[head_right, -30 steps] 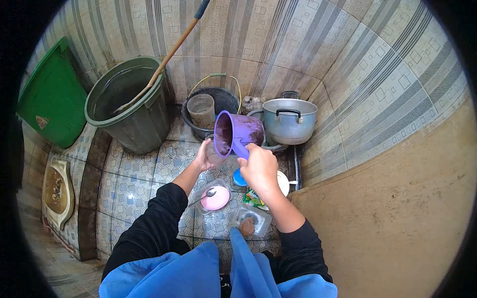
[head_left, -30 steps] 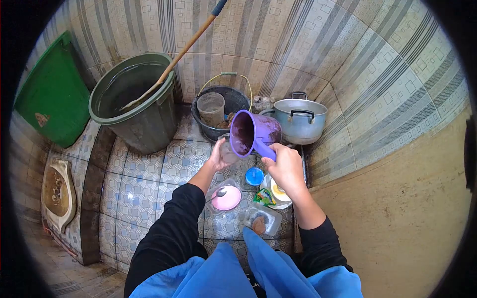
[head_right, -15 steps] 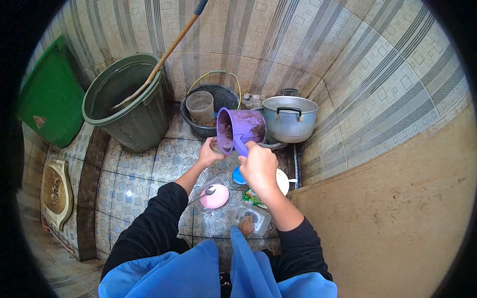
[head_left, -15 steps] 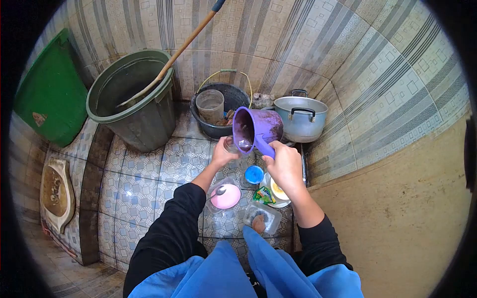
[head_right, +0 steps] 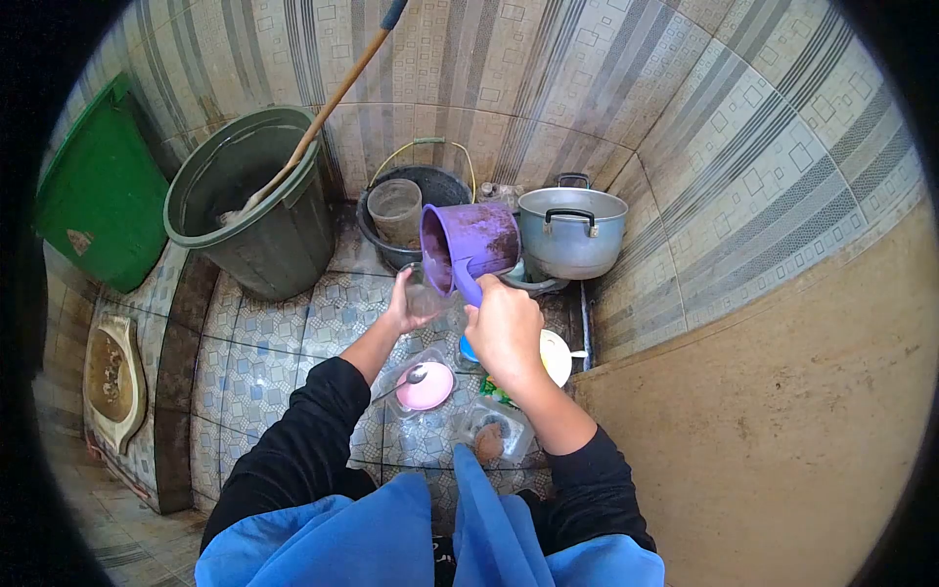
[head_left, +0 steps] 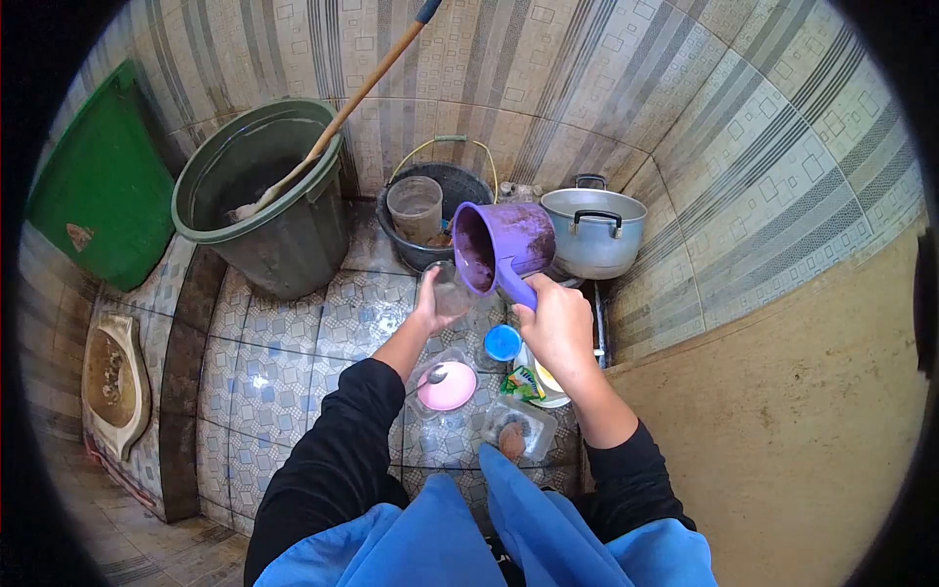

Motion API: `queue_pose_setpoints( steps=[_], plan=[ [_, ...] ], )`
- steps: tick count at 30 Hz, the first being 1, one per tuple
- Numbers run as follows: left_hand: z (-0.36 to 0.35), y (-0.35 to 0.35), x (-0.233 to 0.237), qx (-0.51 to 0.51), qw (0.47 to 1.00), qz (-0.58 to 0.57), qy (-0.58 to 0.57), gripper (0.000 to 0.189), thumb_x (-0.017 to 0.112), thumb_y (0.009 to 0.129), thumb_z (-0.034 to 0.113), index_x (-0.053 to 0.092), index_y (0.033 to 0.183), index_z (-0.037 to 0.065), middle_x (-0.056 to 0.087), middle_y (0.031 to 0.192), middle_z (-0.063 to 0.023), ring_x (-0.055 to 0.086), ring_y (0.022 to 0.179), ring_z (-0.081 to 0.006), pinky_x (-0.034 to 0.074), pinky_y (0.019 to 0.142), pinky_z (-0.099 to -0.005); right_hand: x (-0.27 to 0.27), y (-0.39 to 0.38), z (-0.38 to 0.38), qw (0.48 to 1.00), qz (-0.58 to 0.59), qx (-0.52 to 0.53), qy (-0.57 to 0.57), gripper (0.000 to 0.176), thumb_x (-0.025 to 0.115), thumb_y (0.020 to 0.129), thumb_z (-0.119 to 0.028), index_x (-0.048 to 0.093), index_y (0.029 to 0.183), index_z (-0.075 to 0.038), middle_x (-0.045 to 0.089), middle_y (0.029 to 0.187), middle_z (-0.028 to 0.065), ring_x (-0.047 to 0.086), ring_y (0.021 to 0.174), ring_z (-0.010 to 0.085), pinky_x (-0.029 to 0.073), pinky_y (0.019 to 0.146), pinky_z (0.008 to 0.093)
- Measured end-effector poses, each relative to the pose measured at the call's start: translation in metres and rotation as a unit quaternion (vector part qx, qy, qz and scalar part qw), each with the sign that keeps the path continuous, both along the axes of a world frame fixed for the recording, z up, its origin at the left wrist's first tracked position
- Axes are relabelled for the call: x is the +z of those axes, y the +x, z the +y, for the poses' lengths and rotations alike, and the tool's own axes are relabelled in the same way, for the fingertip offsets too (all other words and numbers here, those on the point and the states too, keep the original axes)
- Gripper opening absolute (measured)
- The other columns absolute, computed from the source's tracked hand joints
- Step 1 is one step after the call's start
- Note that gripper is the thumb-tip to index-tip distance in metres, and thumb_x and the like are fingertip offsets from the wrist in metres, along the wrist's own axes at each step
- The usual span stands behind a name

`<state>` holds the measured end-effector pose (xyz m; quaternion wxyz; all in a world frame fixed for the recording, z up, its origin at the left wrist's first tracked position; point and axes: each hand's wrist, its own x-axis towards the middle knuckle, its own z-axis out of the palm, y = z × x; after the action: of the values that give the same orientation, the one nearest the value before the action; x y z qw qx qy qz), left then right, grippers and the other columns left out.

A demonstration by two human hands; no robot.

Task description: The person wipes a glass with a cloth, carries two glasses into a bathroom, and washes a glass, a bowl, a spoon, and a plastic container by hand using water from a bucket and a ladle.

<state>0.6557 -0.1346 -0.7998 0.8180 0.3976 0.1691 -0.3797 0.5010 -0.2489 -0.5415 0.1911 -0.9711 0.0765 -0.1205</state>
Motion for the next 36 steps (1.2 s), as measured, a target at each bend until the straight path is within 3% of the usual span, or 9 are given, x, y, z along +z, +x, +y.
queue_pose_setpoints(
  steps=[2,7,8,9,17,20,23,27,36],
  plan=[
    [0.002,0.004,0.009,-0.004,0.992,0.106,-0.065,0.067,0.046,0.066,0.058,0.042,0.113,0.01,0.045,0.113,-0.0128,0.045,0.102,-0.0294,0.036,0.084,-0.0462,0.003,-0.002,0.004,1.0,0.003,0.002,0.001,0.022,0.064,0.062,-0.01,0.058,0.082,-0.003,0.058,0.068,0.0182,0.057,0.066,0.033,0.045,0.063,0.0394],
    [-0.001,0.0,0.012,-0.054,0.993,0.046,-0.092,0.068,0.057,0.063,0.051,0.041,0.114,0.01,0.048,0.11,-0.0117,0.046,0.1,-0.0272,0.038,0.084,-0.0413,0.003,-0.004,0.009,1.0,0.005,0.002,-0.011,0.021,0.063,0.062,-0.009,0.059,0.082,-0.005,0.058,0.068,0.017,0.057,0.065,0.0328,0.045,0.061,0.0399],
    [-0.005,-0.002,0.01,-0.01,0.983,-0.114,0.144,0.068,0.064,0.058,0.044,0.041,0.112,0.009,0.049,0.108,-0.0113,0.047,0.1,-0.026,0.039,0.083,-0.0382,0.003,-0.004,0.009,1.0,0.009,-0.002,-0.022,0.021,0.063,0.062,-0.008,0.059,0.082,-0.005,0.058,0.067,0.0166,0.057,0.065,0.0327,0.045,0.06,0.0398],
    [-0.008,-0.004,0.008,0.035,0.891,-0.264,0.368,0.07,0.071,0.053,0.036,0.041,0.11,0.008,0.05,0.107,-0.0109,0.047,0.099,-0.0248,0.039,0.083,-0.0351,0.004,-0.004,0.009,0.999,0.014,-0.006,-0.032,0.021,0.063,0.061,-0.008,0.059,0.082,-0.006,0.058,0.067,0.0161,0.057,0.064,0.0327,0.045,0.06,0.0397],
    [-0.002,-0.016,0.043,0.062,0.663,-0.543,0.512,0.077,0.076,0.042,0.024,0.04,0.108,0.007,0.05,0.107,-0.0099,0.049,0.098,-0.0213,0.039,0.082,-0.0327,0.001,-0.002,0.01,0.997,0.003,-0.02,-0.073,0.023,0.063,0.061,-0.007,0.061,0.083,-0.008,0.058,0.065,0.0157,0.058,0.062,0.031,0.046,0.058,0.0388],
    [0.007,-0.009,0.042,0.012,0.701,-0.499,0.509,0.078,0.075,0.046,0.027,0.038,0.113,0.007,0.05,0.107,-0.0096,0.049,0.097,-0.0224,0.039,0.083,-0.0322,0.002,-0.002,0.01,0.998,-0.005,-0.023,-0.063,0.023,0.063,0.061,-0.007,0.061,0.084,-0.009,0.058,0.065,0.0156,0.058,0.062,0.0311,0.046,0.058,0.039],
    [0.01,-0.012,0.045,0.034,0.945,-0.165,0.281,0.064,0.066,0.06,0.039,0.043,0.111,0.007,0.049,0.106,-0.0107,0.049,0.094,-0.0264,0.042,0.079,-0.0427,0.007,-0.002,0.011,0.998,-0.009,-0.024,-0.055,0.023,0.063,0.061,-0.008,0.061,0.083,-0.009,0.058,0.065,0.0157,0.058,0.062,0.0315,0.046,0.057,0.0392],
    [0.029,-0.006,0.04,-0.176,0.978,0.041,0.104,0.06,0.044,0.068,0.056,0.05,0.102,0.008,0.052,0.098,-0.0149,0.052,0.09,-0.0278,0.045,0.073,-0.0446,0.007,0.002,0.015,0.998,-0.017,-0.03,-0.058,0.023,0.063,0.062,-0.008,0.061,0.084,-0.009,0.058,0.065,0.0158,0.057,0.062,0.0318,0.046,0.058,0.0395],
    [0.111,-0.006,0.065,-0.136,0.986,-0.014,0.095,0.055,0.042,0.074,0.051,0.043,0.111,0.011,0.052,0.1,-0.0156,0.054,0.09,-0.028,0.046,0.074,-0.0441,0.03,0.061,0.072,0.974,-0.182,0.136,-0.001,0.021,0.061,0.066,-0.014,0.059,0.086,-0.009,0.059,0.075,0.013,0.057,0.068,0.0301,0.045,0.059,0.0379]
  ],
)
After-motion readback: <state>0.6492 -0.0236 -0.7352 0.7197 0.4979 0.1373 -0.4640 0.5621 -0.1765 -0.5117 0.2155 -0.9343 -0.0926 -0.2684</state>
